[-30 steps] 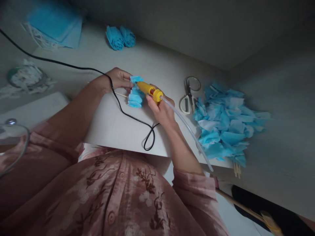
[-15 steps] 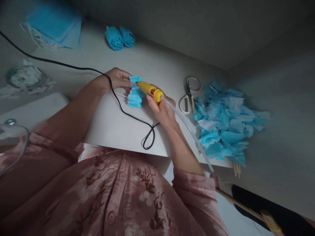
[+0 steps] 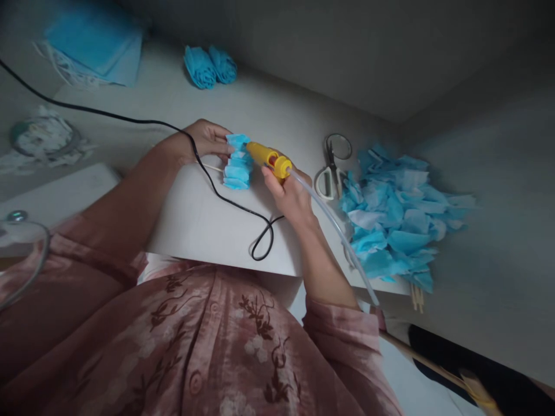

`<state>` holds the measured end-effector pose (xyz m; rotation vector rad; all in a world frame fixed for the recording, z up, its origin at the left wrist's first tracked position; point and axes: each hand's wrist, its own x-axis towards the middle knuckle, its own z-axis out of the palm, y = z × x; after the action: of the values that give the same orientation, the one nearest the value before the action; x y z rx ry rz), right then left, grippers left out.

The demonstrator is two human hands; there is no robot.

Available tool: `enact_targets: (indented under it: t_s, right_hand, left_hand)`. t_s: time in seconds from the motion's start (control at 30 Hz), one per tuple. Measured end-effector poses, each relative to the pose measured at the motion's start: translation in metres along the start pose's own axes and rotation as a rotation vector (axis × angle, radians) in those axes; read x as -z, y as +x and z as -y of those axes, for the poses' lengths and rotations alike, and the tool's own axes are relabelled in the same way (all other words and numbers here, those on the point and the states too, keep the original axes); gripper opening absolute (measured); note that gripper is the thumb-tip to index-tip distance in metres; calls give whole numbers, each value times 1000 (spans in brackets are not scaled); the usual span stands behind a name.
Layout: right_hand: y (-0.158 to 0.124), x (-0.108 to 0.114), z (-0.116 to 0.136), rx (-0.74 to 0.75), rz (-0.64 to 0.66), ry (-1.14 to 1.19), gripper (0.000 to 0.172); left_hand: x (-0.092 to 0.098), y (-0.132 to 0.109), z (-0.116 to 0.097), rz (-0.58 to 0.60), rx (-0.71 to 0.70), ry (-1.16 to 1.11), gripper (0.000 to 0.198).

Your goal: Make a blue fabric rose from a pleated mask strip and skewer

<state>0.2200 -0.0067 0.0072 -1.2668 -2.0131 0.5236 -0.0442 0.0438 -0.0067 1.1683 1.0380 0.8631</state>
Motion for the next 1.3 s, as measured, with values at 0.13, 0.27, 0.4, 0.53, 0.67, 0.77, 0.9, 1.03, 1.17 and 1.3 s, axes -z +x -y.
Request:
enact_targets:
  t_s: [0.13,0.27,0.4,0.53,0.67,0.77,0.9,1.03,1.17,1.3]
  right_hand:
    - [0,1,-1,-6,6,15,49]
    - [0,2,-1,-5,6,8,51]
    - [2,3,-5,-22,26,-16,57]
    - [5,6,-9,-37,28,-7,61]
    - [4,8,-7,-43,-23,22,62]
    - [2,5,-2,-24,-22,34,59]
    - [0,-2,1,22,0,57,56]
    - [0,-8,3,59,17,33,51]
    - [1,-11,7,90,36,34,50]
    - [2,-13,12,146,50,19,54]
  left_hand:
    - [-1,-2,0,-13,-5,-3,34]
    - [2,0,2,17,-27,-12,32]
    - [6,0,4,50,-35,4,30]
    - [9,2,7,61,-46,5,39]
    - [8,5,9,50,-46,-12,42]
    - [5,4,6,33,-24,-10,39]
    - [4,4,5,26,-15,-13,38]
    - [7,8,10,36,-42,-25,27]
    - [7,9,11,26,-45,-2,17]
    - [4,6,7,4,-38,37,24]
